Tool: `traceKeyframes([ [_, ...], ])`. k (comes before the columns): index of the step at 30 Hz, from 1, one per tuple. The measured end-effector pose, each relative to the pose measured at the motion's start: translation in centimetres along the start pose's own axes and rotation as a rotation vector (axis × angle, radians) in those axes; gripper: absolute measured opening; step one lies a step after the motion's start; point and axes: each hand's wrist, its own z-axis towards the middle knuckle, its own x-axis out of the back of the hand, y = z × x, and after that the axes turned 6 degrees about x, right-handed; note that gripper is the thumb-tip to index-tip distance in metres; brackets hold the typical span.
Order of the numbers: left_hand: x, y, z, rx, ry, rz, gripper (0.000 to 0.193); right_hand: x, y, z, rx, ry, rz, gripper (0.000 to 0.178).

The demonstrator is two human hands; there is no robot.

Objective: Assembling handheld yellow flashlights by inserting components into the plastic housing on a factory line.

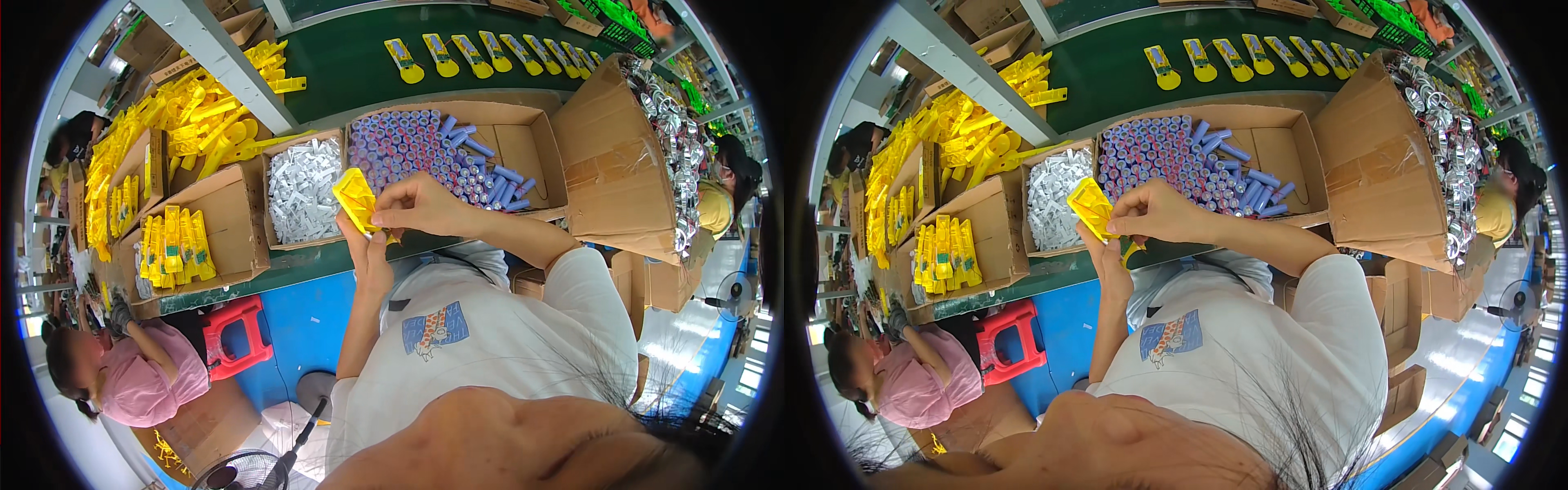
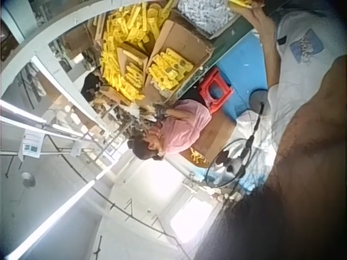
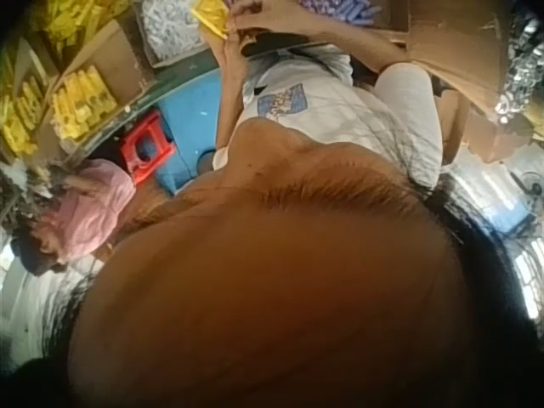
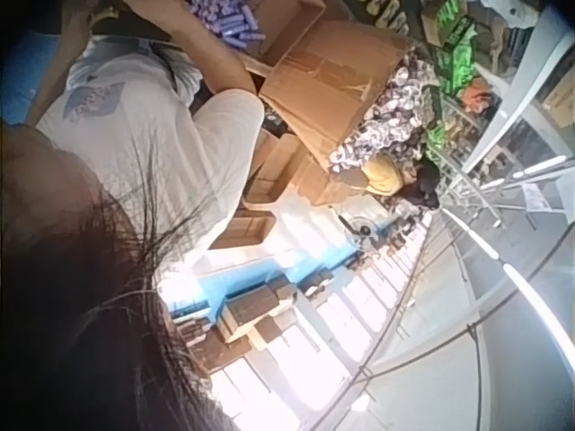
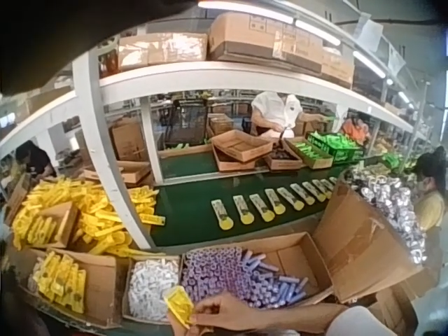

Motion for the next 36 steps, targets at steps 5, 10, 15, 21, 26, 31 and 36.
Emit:
traceKeyframes([
  [5,-0.4,0.1,-0.2,0.120,-0.091,-0.262,0.059,-1.0,0.0,-1.1,0.338,0.216,-0.274,0.009],
  [10,0.2,0.3,0.7,0.251,-0.062,-0.204,0.063,-1.9,2.4,-1.6,0.668,0.214,-0.711,0.021],
  [15,0.0,1.1,1.0,0.190,-0.216,-0.327,0.035,8.2,1.7,0.1,0.631,0.036,-0.821,0.006],
  [21,0.3,0.8,1.1,0.137,-0.259,-0.181,0.039,19.8,6.9,-1.9,0.401,0.095,-1.330,0.028],
  [26,-0.4,1.0,-0.5,0.177,-0.270,-0.262,0.038,22.4,7.4,-3.8,0.029,0.095,-0.836,0.036],
  [31,-1.0,0.6,-1.0,0.234,-0.280,-0.273,0.041,21.3,8.8,-4.1,0.072,0.239,-0.892,0.032],
  [36,-1.2,0.7,-1.3,0.278,-0.275,-0.282,0.039,20.9,9.2,-3.2,-0.144,0.451,-0.947,0.034],
])
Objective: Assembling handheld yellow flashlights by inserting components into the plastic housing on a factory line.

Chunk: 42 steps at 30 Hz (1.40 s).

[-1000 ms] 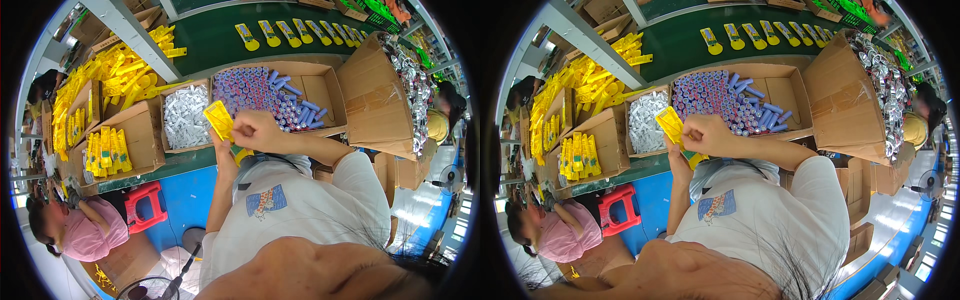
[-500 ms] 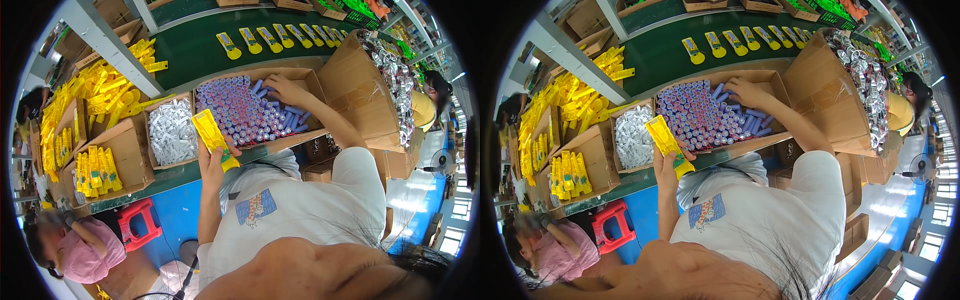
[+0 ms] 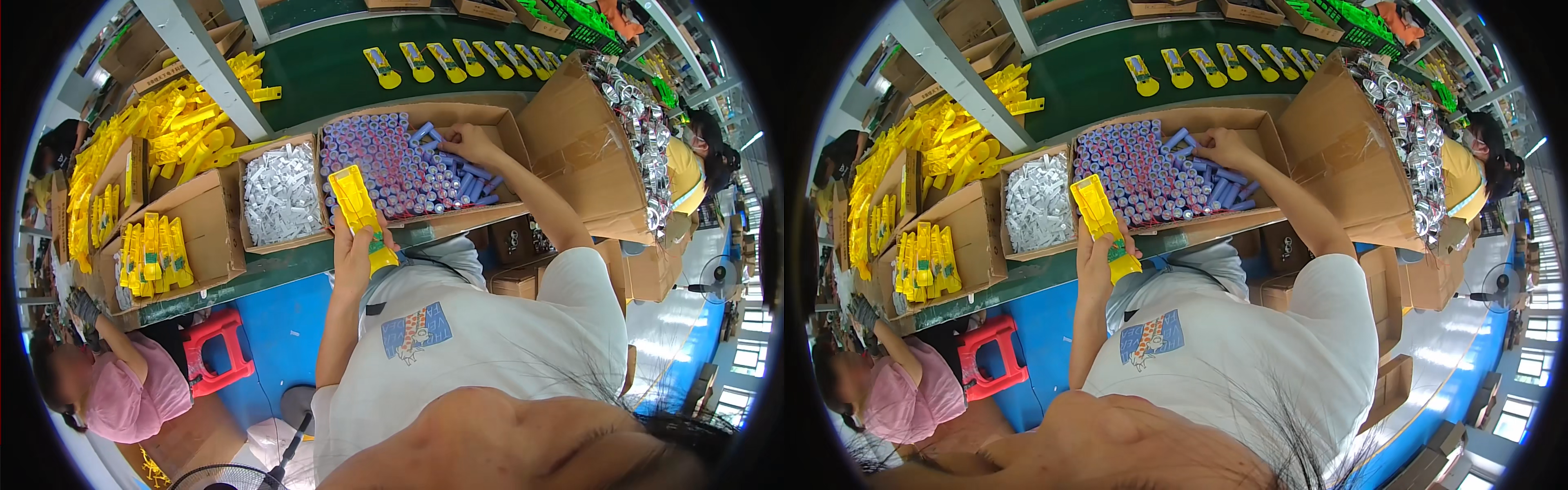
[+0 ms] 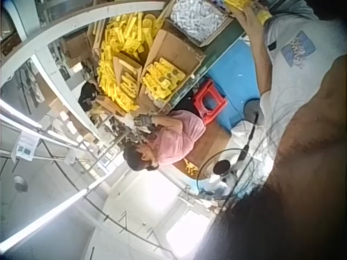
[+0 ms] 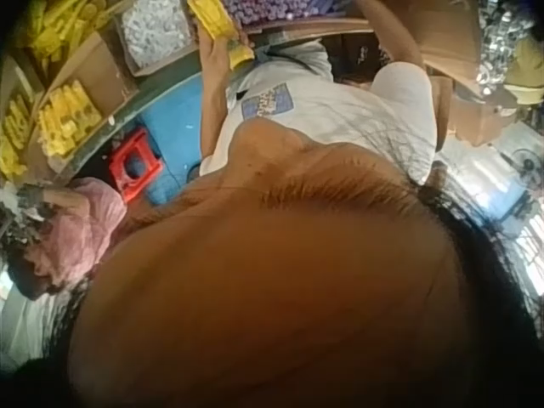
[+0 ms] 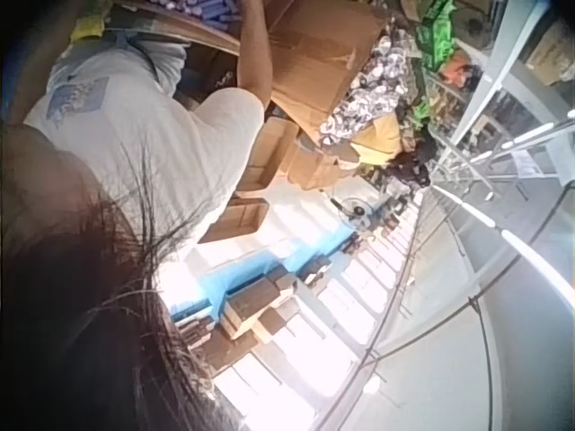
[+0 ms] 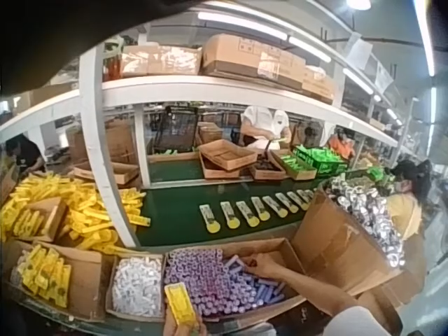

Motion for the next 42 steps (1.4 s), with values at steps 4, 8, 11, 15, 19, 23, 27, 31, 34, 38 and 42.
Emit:
traceKeyframes([
  [4,0.8,-0.2,-0.2,0.012,0.021,-0.030,0.038,3.5,-3.5,0.8,-0.198,-0.270,0.482,0.031],
  [8,-0.3,-0.6,0.8,-0.055,0.008,0.021,0.037,4.2,-13.6,-3.1,0.037,-0.238,0.916,0.027],
  [11,-1.5,-0.4,1.4,-0.113,0.010,0.136,0.043,1.4,-18.4,-5.6,-0.036,-0.466,0.955,0.025],
  [15,-0.7,-0.6,1.4,-0.159,0.048,0.265,0.049,-0.6,-19.4,-5.3,-0.074,-0.524,0.946,0.020],
  [19,0.0,-0.2,1.0,-0.200,0.083,0.254,0.048,-0.8,-20.8,-4.5,0.051,-0.574,0.857,0.020],
  [23,0.5,0.2,0.7,-0.139,0.103,0.186,0.044,-1.9,-21.7,-2.5,0.032,-0.704,0.741,0.021],
  [27,1.8,1.2,0.0,-0.188,0.198,0.298,0.046,-3.2,-22.9,-2.1,0.023,-0.769,0.758,0.024],
  [31,3.3,2.0,-0.9,-0.158,0.242,0.357,0.047,-3.5,-25.7,-1.8,0.397,-0.487,0.486,0.031],
  [34,3.7,1.9,-1.1,-0.195,0.257,0.276,0.047,-5.7,-26.0,-2.0,0.803,-0.199,0.467,0.044],
  [38,4.0,1.7,-1.9,-0.227,0.215,0.252,0.059,-6.4,-25.4,-2.0,1.107,-0.067,0.214,0.040],
  [42,5.7,1.7,-2.6,-0.270,0.355,0.069,0.060,-8.0,-27.5,-0.8,1.208,-0.198,0.252,0.046],
])
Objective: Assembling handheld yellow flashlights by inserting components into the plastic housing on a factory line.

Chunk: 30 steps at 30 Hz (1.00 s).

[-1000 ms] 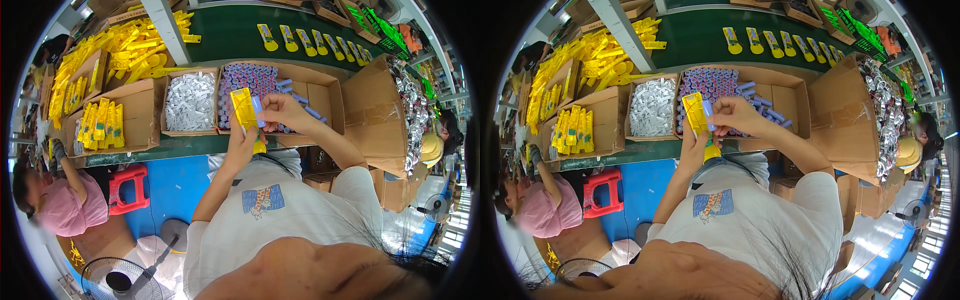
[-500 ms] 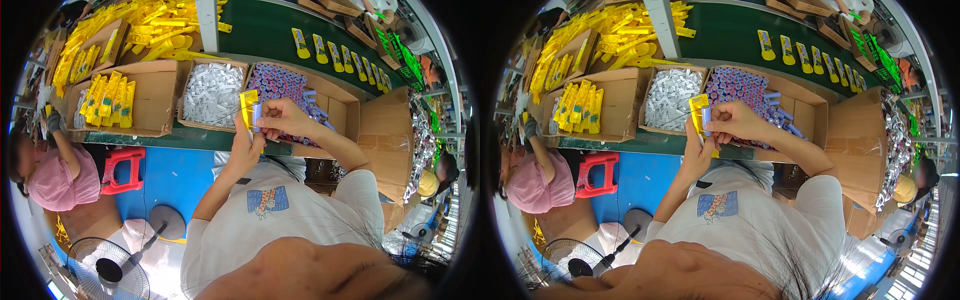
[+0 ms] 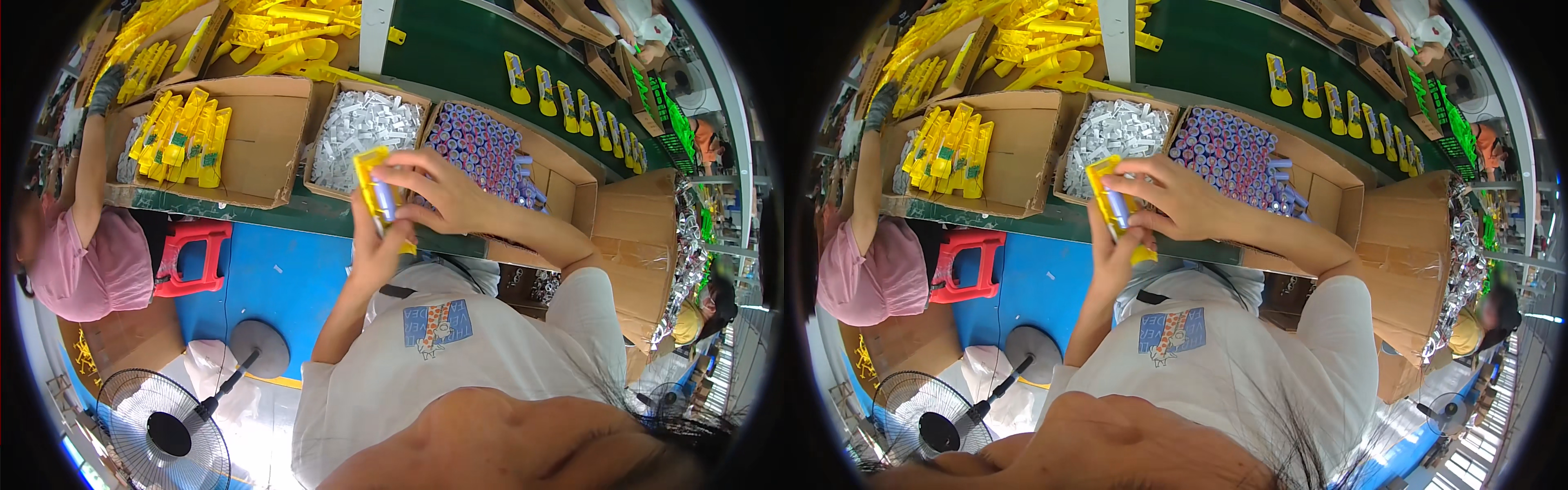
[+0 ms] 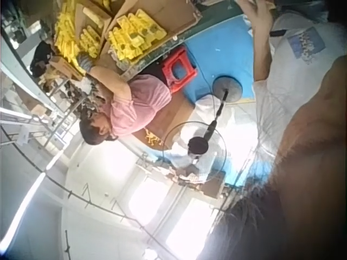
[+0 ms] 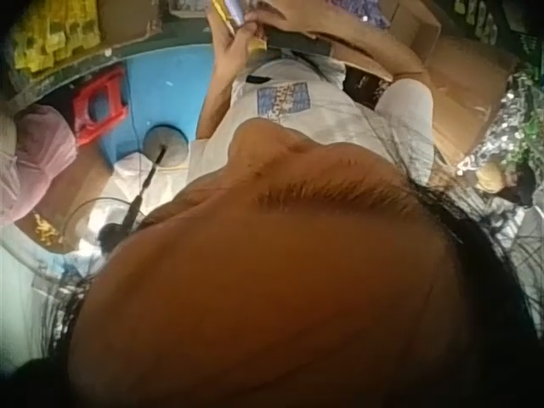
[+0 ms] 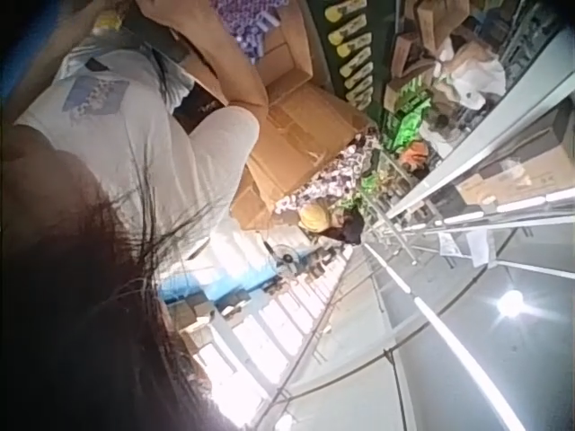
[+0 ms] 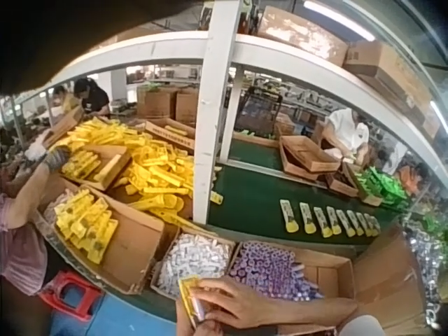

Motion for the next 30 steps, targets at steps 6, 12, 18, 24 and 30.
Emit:
traceKeyframes([
  [6,1.6,1.4,-0.7,0.162,0.059,-0.310,0.048,-1.2,10.2,0.4,-0.154,-0.510,-0.236,0.015],
  [12,0.6,1.0,-0.8,0.174,0.036,-0.342,0.038,-1.5,10.0,2.7,-0.301,-0.701,-0.145,0.010],
  [18,0.8,0.7,-0.9,0.201,0.028,-0.276,0.038,-1.2,10.2,2.7,-0.175,-0.607,-0.150,0.011],
  [24,0.8,-0.3,-0.4,0.232,0.045,-0.309,0.035,-0.2,6.4,2.9,-0.168,-0.192,0.178,0.009],
  [30,0.5,-0.4,0.3,0.174,0.059,-0.042,0.043,0.8,3.0,3.3,-0.454,-0.289,0.167,0.016],
])
